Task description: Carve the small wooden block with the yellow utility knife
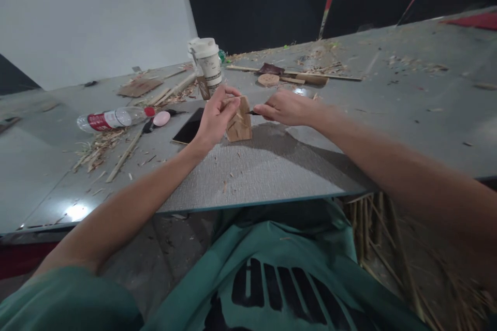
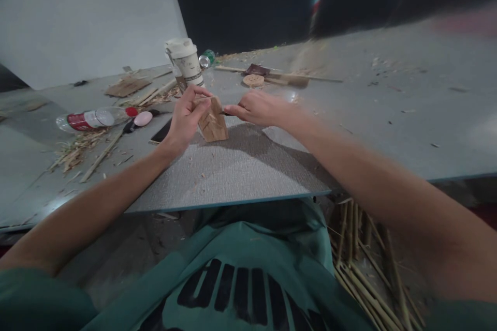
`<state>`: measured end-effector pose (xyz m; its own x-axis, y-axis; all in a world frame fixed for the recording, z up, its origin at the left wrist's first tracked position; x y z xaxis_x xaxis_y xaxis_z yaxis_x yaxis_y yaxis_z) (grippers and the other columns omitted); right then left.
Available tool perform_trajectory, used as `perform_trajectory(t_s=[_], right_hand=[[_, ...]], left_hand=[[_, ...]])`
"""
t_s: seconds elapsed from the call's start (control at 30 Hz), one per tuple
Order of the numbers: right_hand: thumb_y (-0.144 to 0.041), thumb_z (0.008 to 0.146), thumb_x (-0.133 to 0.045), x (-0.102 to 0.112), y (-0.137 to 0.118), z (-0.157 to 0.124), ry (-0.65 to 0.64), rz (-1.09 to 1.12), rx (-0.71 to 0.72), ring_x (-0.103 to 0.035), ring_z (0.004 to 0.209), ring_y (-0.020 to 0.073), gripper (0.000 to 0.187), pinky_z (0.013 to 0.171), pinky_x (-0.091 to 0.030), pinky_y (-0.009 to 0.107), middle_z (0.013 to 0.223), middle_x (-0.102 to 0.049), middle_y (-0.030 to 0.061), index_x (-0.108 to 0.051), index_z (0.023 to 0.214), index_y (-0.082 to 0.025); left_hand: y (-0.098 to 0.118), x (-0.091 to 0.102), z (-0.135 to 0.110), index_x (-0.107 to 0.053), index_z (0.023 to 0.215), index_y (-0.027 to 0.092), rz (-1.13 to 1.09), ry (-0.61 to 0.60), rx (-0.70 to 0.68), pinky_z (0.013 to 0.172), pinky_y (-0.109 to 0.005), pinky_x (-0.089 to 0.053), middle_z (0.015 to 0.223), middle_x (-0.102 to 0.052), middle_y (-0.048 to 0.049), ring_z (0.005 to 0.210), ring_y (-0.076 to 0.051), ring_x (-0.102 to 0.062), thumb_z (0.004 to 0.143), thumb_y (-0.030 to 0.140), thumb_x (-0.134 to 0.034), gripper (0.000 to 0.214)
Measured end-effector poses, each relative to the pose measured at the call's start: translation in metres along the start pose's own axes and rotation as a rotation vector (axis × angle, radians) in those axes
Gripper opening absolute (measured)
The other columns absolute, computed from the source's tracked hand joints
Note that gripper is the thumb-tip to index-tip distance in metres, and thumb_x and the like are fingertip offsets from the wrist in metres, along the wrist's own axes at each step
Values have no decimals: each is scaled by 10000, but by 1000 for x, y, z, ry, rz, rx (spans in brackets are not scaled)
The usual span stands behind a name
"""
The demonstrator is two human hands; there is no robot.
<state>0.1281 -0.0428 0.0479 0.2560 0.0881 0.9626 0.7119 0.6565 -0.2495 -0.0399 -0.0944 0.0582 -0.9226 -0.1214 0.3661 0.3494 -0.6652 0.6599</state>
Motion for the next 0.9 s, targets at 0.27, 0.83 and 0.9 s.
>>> perform_trajectory(t_s=[0.27, 0.83, 0.9], right_hand=[[-853, 1066, -252, -11, -1, -2, -144, 118, -60, -412, 467, 141, 815, 544, -308, 343, 533, -449, 18, -490, 601, -227], [-939, 1002, -195, -19, -2, -7, -225, 159, -109, -466, 509, 171, 867, 579, -352, 358, 555, -508, 47, -557, 652, -233], [-963, 981, -202, -22, 0, -7, -237, 148, -111, -478, 513, 178, 873, 574, -355, 361, 565, -528, 53, -567, 663, -236]], left_hand=[[-6, -3, 1, -638, 1065, 273, -167, -19, -30, 612, -264, -439, 815, -594, 24, 665, -124, -567, 1041, 622, -696, 354], [-21, -6, 2, -680, 1052, 261, -408, -60, 54, 695, -230, -549, 903, -691, 14, 762, -124, -664, 958, 575, -825, 358], [-20, -6, 2, -684, 1049, 262, -412, -59, 46, 680, -227, -553, 887, -691, 17, 740, -120, -666, 958, 573, -826, 353]])
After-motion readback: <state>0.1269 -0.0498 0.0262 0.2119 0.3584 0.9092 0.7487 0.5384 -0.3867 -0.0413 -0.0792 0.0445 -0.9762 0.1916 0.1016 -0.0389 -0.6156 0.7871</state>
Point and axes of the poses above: each hand's wrist, its own z-axis towards the middle knuckle, its own x-axis out of the back of the hand, y = z × x, the point moved 9 cm from there along z, towards the middle knuckle
